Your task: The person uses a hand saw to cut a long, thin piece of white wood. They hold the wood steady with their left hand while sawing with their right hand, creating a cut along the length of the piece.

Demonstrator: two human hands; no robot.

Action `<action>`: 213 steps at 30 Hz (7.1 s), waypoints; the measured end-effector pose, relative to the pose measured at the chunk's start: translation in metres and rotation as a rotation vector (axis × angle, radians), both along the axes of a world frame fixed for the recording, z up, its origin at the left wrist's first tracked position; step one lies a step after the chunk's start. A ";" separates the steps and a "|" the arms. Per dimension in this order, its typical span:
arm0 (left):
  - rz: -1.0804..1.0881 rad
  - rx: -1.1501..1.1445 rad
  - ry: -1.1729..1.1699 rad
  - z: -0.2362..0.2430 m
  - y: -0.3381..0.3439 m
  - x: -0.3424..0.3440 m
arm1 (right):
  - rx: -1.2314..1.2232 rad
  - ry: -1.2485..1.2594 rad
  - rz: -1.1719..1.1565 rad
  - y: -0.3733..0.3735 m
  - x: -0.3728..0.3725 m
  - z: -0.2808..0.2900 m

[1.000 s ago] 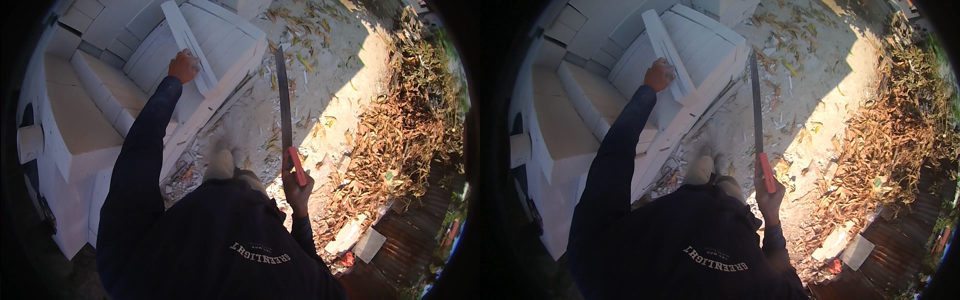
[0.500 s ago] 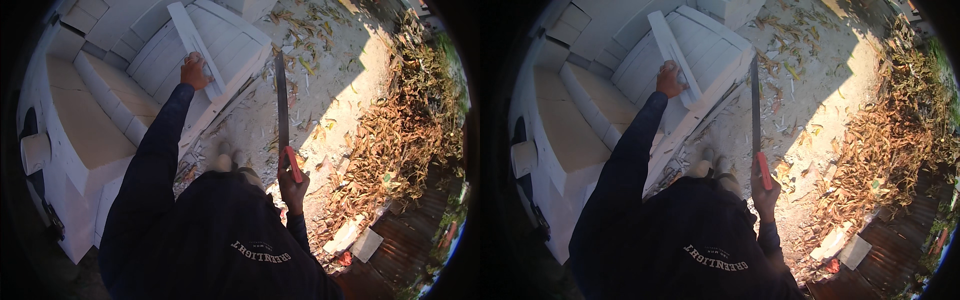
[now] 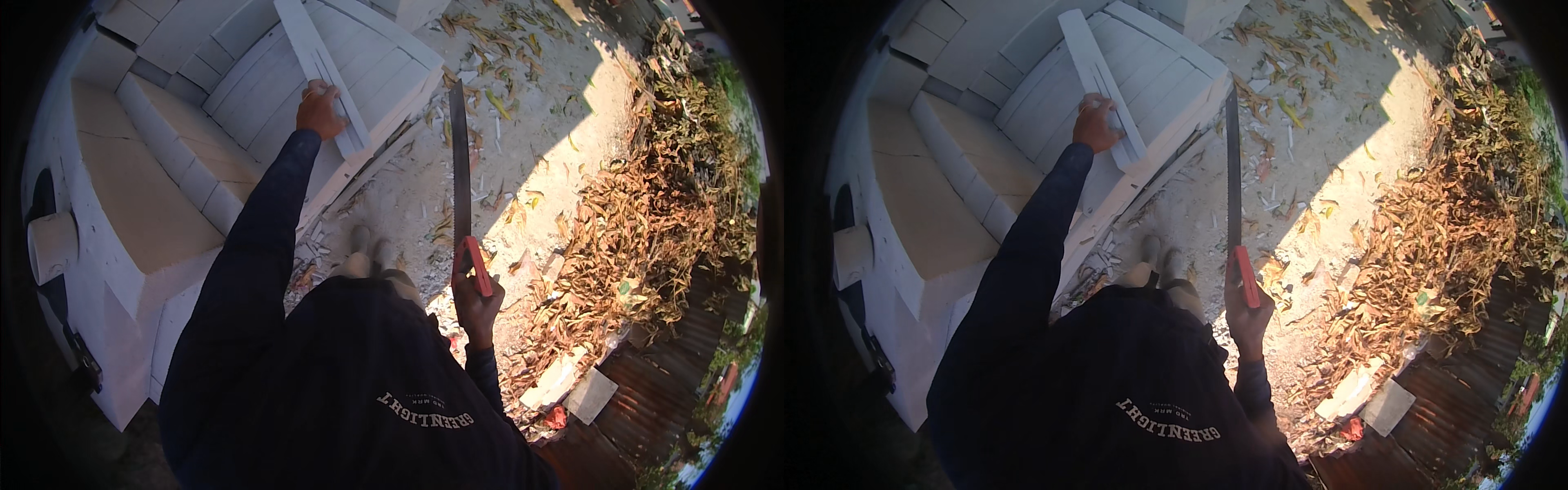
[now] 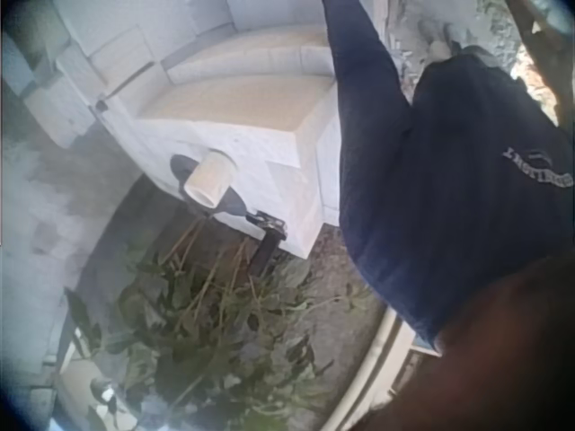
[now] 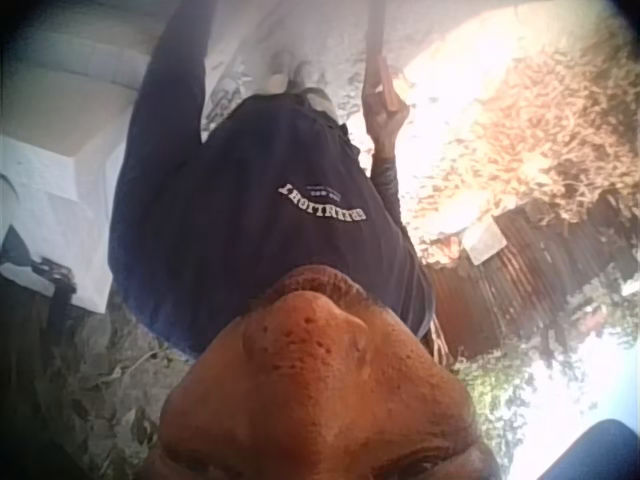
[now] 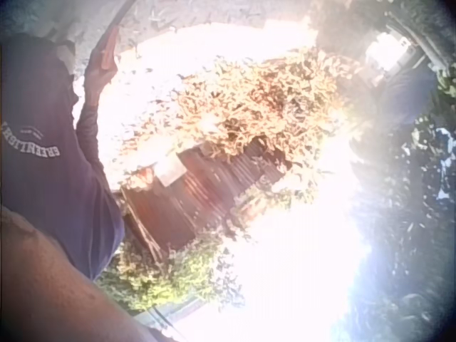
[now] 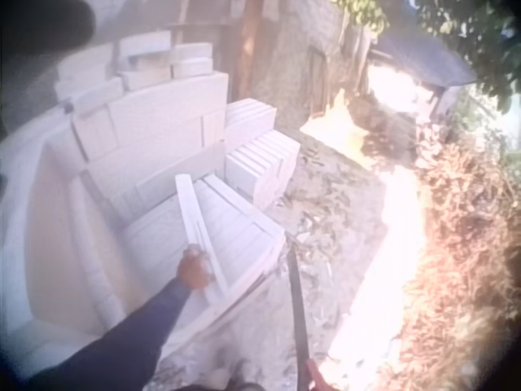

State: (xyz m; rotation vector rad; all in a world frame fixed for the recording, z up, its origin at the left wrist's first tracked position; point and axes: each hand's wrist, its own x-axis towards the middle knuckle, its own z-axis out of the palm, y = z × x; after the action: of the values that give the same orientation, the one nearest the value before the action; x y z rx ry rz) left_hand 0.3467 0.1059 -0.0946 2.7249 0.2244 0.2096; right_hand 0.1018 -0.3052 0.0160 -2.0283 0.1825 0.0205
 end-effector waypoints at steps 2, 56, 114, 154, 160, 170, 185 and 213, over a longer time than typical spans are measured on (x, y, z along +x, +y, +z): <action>0.000 -0.009 -0.024 -0.003 0.001 -0.001 | -0.043 -0.010 0.015 -0.007 -0.004 -0.005; 0.395 -0.815 -0.106 -0.068 -0.046 -0.068 | 0.067 0.051 0.449 0.049 0.012 -0.001; 0.451 -0.879 -0.112 -0.066 -0.051 -0.068 | 0.003 0.034 0.472 0.080 0.053 0.002; 0.460 -0.810 -0.081 -0.063 -0.045 -0.069 | 0.058 0.041 0.541 0.081 0.062 0.023; 0.432 -0.275 -0.180 -0.027 -0.031 -0.040 | -0.076 0.062 0.383 0.023 0.034 0.052; 0.281 -0.092 0.323 0.006 0.011 0.065 | 0.004 0.080 0.097 -0.012 -0.003 0.039; -0.116 0.121 0.300 0.037 0.040 0.074 | -0.034 0.017 -0.140 -0.012 -0.022 0.053; 0.083 0.039 -0.032 0.006 0.021 0.068 | 0.035 0.054 -0.230 0.000 -0.036 0.017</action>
State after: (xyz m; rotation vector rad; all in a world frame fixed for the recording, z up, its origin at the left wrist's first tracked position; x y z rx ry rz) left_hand 0.4143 0.1272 -0.0890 2.7507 0.3274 0.2830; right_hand 0.0658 -0.3053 0.0330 -1.9617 0.4451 -0.0660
